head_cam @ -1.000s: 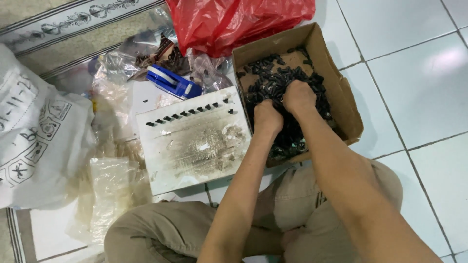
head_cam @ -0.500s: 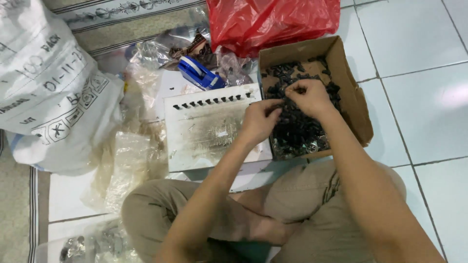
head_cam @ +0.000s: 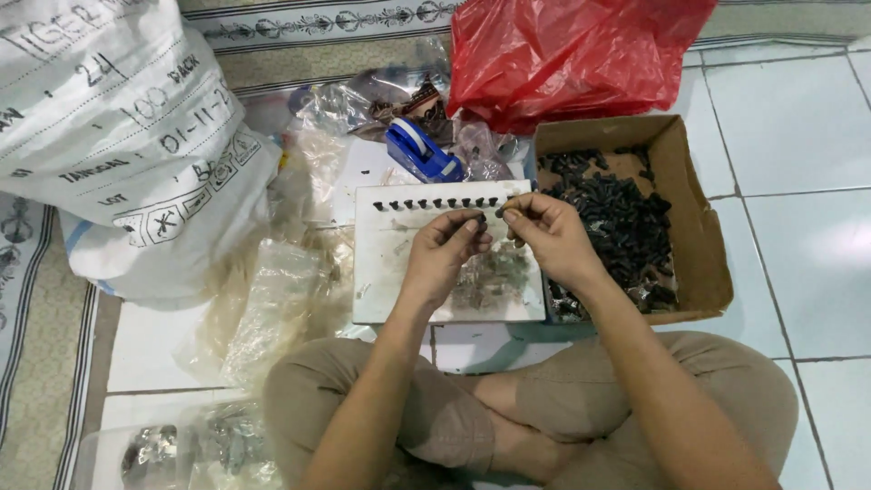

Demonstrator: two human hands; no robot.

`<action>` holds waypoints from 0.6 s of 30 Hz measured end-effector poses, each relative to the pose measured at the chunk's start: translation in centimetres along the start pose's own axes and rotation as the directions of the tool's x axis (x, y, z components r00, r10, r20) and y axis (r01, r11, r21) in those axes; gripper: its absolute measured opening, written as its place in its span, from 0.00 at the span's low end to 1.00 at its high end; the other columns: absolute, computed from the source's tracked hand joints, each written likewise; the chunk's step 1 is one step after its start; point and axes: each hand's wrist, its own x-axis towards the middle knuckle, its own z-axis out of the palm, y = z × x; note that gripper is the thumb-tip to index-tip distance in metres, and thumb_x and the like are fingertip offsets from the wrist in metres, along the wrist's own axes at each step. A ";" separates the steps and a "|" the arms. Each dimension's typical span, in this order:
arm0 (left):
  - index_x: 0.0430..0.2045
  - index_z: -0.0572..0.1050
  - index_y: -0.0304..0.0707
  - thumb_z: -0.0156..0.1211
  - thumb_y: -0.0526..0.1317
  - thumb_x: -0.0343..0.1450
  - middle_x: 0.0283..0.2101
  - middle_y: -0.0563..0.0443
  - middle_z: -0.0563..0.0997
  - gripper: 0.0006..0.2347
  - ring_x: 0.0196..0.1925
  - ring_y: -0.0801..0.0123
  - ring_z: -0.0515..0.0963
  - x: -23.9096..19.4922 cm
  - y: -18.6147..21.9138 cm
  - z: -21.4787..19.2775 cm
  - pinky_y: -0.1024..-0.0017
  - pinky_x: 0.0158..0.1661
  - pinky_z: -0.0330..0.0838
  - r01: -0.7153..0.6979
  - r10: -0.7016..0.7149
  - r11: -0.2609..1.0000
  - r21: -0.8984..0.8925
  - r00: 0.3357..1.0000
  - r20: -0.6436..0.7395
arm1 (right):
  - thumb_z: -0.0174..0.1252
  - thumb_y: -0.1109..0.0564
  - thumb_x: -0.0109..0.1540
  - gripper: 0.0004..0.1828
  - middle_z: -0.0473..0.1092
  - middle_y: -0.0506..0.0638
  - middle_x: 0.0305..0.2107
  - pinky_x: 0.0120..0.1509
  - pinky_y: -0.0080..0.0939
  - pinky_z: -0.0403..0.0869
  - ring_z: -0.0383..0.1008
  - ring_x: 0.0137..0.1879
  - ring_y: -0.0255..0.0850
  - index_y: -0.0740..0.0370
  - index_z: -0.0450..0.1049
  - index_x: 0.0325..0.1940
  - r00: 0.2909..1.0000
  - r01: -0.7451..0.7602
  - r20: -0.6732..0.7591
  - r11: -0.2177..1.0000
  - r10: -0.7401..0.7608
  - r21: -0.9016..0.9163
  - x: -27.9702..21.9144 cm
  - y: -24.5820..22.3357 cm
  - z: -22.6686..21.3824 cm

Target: The person sits on the floor and repeatedly picks small black plastic components from a cardboard box, then places them into slots on a white rectangular board. The person handles the components one at a time, filling the slots in a row.

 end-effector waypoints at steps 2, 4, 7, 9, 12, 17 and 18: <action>0.47 0.77 0.23 0.59 0.31 0.74 0.38 0.38 0.80 0.09 0.38 0.62 0.84 -0.5 0.7 0.6 0.68 0.40 0.85 0.001 -0.001 1.000 0.022 1.000 -0.003 | 0.59 0.64 0.67 0.09 0.73 0.54 0.29 0.39 0.34 0.77 0.77 0.35 0.37 0.73 0.77 0.49 1.000 0.001 -0.014 1.000 -0.001 0.005 0.0 -0.1 0.1; 0.46 0.77 0.24 0.59 0.31 0.74 0.38 0.38 0.80 0.09 0.38 0.61 0.84 -0.5 0.9 1.1 0.68 0.40 0.85 0.001 -0.001 0.999 0.043 1.000 0.000 | 0.59 0.64 0.67 0.10 0.73 0.54 0.29 0.40 0.34 0.78 0.77 0.36 0.36 0.73 0.77 0.50 0.999 0.006 -0.032 1.000 -0.006 0.008 0.2 -0.5 0.2; 0.46 0.77 0.25 0.59 0.31 0.75 0.37 0.40 0.80 0.09 0.37 0.64 0.83 -0.8 0.3 1.2 0.69 0.39 0.85 0.027 -0.028 0.998 0.054 1.000 0.004 | 0.59 0.63 0.68 0.09 0.73 0.55 0.29 0.39 0.36 0.78 0.77 0.35 0.39 0.72 0.78 0.50 0.999 -0.004 -0.033 1.000 0.004 -0.003 0.0 -0.6 0.5; 0.46 0.78 0.25 0.60 0.32 0.75 0.37 0.39 0.81 0.09 0.39 0.63 0.84 -0.9 0.6 1.4 0.67 0.41 0.85 -0.047 0.048 0.997 0.062 0.999 -0.007 | 0.60 0.62 0.67 0.11 0.71 0.52 0.30 0.41 0.35 0.79 0.76 0.37 0.37 0.72 0.76 0.51 0.999 0.017 -0.045 1.000 -0.017 0.014 0.2 -0.1 0.7; 0.45 0.79 0.25 0.60 0.32 0.75 0.36 0.39 0.81 0.08 0.37 0.63 0.83 -0.8 0.8 1.5 0.67 0.40 0.85 -0.077 0.078 0.996 0.047 0.996 -0.031 | 0.60 0.62 0.68 0.09 0.72 0.52 0.30 0.42 0.32 0.78 0.77 0.37 0.36 0.71 0.76 0.50 0.999 0.021 -0.041 1.000 -0.021 -0.014 0.3 0.2 0.6; 0.44 0.80 0.26 0.62 0.33 0.74 0.35 0.40 0.81 0.08 0.36 0.64 0.83 -0.7 0.6 1.4 0.68 0.39 0.84 -0.108 0.112 0.991 0.074 0.992 -0.050 | 0.60 0.62 0.68 0.08 0.72 0.53 0.29 0.42 0.34 0.78 0.77 0.37 0.37 0.71 0.76 0.49 0.999 0.032 -0.038 0.999 -0.034 -0.034 0.3 0.3 1.0; 0.44 0.80 0.26 0.62 0.33 0.74 0.35 0.40 0.82 0.08 0.35 0.65 0.83 -0.7 0.6 1.4 0.68 0.38 0.84 -0.117 0.122 0.989 0.093 0.991 -0.052 | 0.60 0.63 0.68 0.08 0.72 0.52 0.30 0.42 0.33 0.78 0.77 0.37 0.36 0.70 0.76 0.48 0.998 0.037 -0.045 0.999 -0.039 -0.039 0.3 0.1 1.1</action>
